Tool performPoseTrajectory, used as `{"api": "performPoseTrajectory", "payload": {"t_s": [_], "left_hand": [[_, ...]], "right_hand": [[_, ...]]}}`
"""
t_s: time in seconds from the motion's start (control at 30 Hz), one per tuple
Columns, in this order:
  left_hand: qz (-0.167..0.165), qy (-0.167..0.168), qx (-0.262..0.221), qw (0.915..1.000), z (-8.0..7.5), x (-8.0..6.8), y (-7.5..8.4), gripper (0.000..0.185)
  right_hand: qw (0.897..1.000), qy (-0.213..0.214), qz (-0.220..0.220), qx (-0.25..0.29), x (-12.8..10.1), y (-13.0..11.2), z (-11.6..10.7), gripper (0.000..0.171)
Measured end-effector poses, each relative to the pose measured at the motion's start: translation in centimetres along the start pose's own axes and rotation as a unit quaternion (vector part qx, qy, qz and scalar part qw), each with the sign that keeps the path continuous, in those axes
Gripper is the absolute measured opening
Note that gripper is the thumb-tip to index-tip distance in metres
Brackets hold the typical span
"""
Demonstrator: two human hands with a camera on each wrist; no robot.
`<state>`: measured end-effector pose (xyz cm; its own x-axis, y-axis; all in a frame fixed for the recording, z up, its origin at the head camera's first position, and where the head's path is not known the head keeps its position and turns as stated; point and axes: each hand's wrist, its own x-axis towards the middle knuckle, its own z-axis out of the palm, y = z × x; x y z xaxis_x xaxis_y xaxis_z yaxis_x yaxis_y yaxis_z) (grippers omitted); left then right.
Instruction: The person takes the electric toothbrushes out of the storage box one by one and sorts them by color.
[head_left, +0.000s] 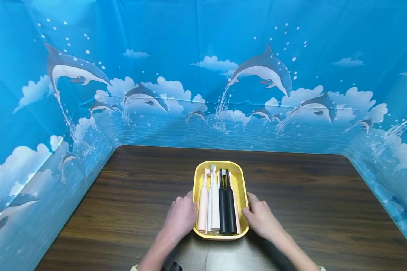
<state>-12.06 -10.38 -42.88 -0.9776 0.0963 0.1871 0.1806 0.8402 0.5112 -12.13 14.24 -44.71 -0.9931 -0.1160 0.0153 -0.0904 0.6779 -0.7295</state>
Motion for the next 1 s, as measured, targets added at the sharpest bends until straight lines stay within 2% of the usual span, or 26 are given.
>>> {"api": "performPoseTrajectory", "payload": {"t_s": [0.1,0.2,0.33,0.43,0.6,0.7,0.83,1.0], "left_hand": [[0.002,-0.004,0.005,1.0,0.1,-0.4,0.3,0.037],[0.013,-0.017,0.01,0.9997,0.3,-0.9,0.5,0.058],[0.043,-0.027,0.033,0.9982,1.0,-1.4,0.6,0.062],[0.062,-0.022,0.053,0.9964,1.6,-1.6,0.6,0.061],[0.066,-0.017,0.075,0.9948,2.1,-1.9,0.4,0.059],[0.061,-0.023,0.077,0.9949,2.3,-2.0,0.3,0.059],[0.05,-0.037,0.078,0.995,2.3,-2.0,0.3,0.06],[0.044,-0.042,0.08,0.9949,2.3,-1.9,0.2,0.06]], "right_hand": [[1.0,0.014,0.006,-0.016,0.2,-0.2,-0.5,0.052],[0.998,0.055,0.003,-0.023,0.7,-0.7,-1.2,0.052],[0.993,0.119,-0.027,-0.004,1.7,-1.7,-1.7,0.049],[0.99,0.129,-0.052,0.036,2.6,-2.5,-1.5,0.047],[0.993,0.08,-0.06,0.063,3.8,-3.7,-0.2,0.053],[0.997,0.043,-0.038,0.043,4.4,-4.1,0.8,0.059],[1.0,0.016,-0.007,0.02,5.1,-4.4,1.7,0.064],[1.0,-0.023,0.006,-0.012,6.5,-4.4,2.0,0.063]]}}
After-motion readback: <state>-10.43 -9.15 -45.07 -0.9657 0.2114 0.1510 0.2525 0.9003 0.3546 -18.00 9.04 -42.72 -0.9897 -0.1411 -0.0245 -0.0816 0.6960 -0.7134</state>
